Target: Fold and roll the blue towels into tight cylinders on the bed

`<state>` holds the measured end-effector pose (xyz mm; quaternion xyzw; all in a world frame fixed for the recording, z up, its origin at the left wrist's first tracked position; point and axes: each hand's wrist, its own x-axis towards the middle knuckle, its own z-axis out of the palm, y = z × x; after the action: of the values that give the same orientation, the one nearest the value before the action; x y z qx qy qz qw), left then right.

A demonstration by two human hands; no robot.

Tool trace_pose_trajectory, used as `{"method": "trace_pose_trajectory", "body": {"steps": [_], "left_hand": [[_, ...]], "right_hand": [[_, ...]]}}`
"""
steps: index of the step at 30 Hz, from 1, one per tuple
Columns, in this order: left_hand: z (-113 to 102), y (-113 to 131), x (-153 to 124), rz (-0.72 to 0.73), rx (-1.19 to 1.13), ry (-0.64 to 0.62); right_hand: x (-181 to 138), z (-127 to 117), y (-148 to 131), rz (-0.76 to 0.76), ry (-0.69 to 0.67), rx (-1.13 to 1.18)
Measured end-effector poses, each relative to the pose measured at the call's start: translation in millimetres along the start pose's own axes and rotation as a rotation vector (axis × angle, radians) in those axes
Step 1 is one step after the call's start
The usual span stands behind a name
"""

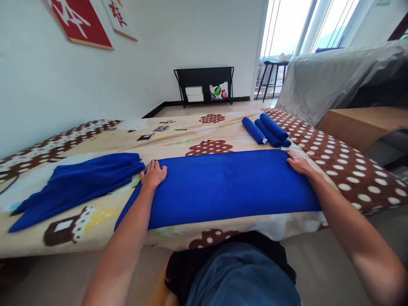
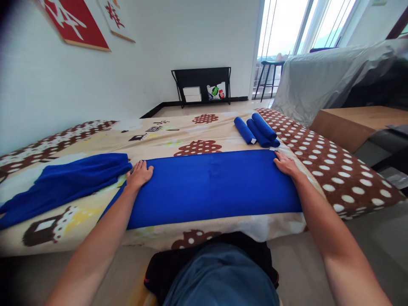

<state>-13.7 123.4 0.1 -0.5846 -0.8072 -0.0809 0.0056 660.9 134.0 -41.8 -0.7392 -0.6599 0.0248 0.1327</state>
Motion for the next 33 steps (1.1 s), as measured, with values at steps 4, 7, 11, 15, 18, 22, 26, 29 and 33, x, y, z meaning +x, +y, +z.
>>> {"method": "trace_pose_trajectory", "body": {"steps": [4, 7, 11, 15, 18, 22, 26, 29, 33], "left_hand": [[-5, -3, -4, 0.035, -0.017, -0.002], [-10, -21, -26, 0.142, -0.032, -0.016], [-8, -68, -81, 0.345, -0.069, 0.090], [2, -111, -142, 0.413, -0.104, 0.315], [12, -122, -175, 0.423, -0.114, 0.476], [30, -120, -194, 0.367, -0.134, 0.668], [47, -120, -202, 0.271, -0.145, 0.774], [50, -123, -210, 0.233, -0.166, 0.747], [25, -99, -222, 0.266, -0.256, 0.802]], "right_hand": [[-3, -2, -1, 0.003, -0.003, 0.012], [-11, -4, 1, -0.013, 0.003, 0.027], [-44, -3, 15, -0.039, 0.022, 0.040], [-103, 2, 39, -0.081, 0.100, 0.084], [-149, 8, 47, -0.139, 0.236, 0.092], [-198, 22, 34, -0.134, 0.476, 0.101], [-226, 38, 14, -0.043, 0.639, 0.092], [-242, 41, 6, -0.001, 0.642, 0.059], [-256, 19, -21, 0.005, 0.779, 0.071]]}}
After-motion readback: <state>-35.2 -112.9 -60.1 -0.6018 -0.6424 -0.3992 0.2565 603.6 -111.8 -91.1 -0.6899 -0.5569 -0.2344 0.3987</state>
